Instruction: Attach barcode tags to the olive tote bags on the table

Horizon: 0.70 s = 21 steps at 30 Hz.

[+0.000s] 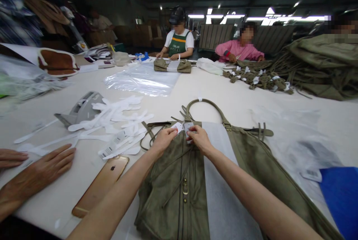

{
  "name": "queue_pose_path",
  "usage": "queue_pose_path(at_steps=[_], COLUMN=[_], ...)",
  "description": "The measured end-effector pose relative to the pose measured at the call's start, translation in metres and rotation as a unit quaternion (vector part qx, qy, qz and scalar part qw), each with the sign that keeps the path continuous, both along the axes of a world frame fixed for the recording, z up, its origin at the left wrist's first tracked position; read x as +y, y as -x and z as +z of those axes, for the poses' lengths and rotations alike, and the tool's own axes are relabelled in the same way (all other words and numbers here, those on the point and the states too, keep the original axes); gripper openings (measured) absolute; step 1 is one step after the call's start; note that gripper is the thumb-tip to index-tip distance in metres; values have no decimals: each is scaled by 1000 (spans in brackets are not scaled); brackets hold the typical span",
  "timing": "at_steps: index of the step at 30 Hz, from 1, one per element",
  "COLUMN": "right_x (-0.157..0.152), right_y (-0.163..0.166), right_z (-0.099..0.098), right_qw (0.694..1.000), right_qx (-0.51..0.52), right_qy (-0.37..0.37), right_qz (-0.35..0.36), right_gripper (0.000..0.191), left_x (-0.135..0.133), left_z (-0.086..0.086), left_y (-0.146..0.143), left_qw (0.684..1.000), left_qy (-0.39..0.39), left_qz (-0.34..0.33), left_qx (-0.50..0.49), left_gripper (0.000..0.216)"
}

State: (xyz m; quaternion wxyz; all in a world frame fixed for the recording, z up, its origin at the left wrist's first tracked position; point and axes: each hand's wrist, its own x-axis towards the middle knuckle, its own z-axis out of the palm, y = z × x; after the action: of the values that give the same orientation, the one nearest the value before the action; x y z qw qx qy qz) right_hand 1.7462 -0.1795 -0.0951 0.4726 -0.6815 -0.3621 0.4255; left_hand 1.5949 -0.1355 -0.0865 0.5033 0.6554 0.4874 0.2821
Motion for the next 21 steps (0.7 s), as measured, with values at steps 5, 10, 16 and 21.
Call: queue_pose_path(at_steps=[5,10,16,21], right_x=[-12,-35,-82,-121], right_y=[-9,-26,-70,-81], right_z=[-2,16,37,38], right_qw=[995,977,932,906], right_qx=[-86,-194,-342,-399], right_qy=[12,21,35,48], right_qz=[49,81,110,137], right_gripper=[2,8,9,13], left_x=[-42,-80,-99,-73], left_z=[17,15,15,7], left_y=[27,34,21,-30], left_qw=[974,923,846,735], left_qy=[-148,-245,-340,-477], left_qz=[-64,-146,-195,-224], left_qx=[161,260,361,427], left_gripper=[38,41,29,31])
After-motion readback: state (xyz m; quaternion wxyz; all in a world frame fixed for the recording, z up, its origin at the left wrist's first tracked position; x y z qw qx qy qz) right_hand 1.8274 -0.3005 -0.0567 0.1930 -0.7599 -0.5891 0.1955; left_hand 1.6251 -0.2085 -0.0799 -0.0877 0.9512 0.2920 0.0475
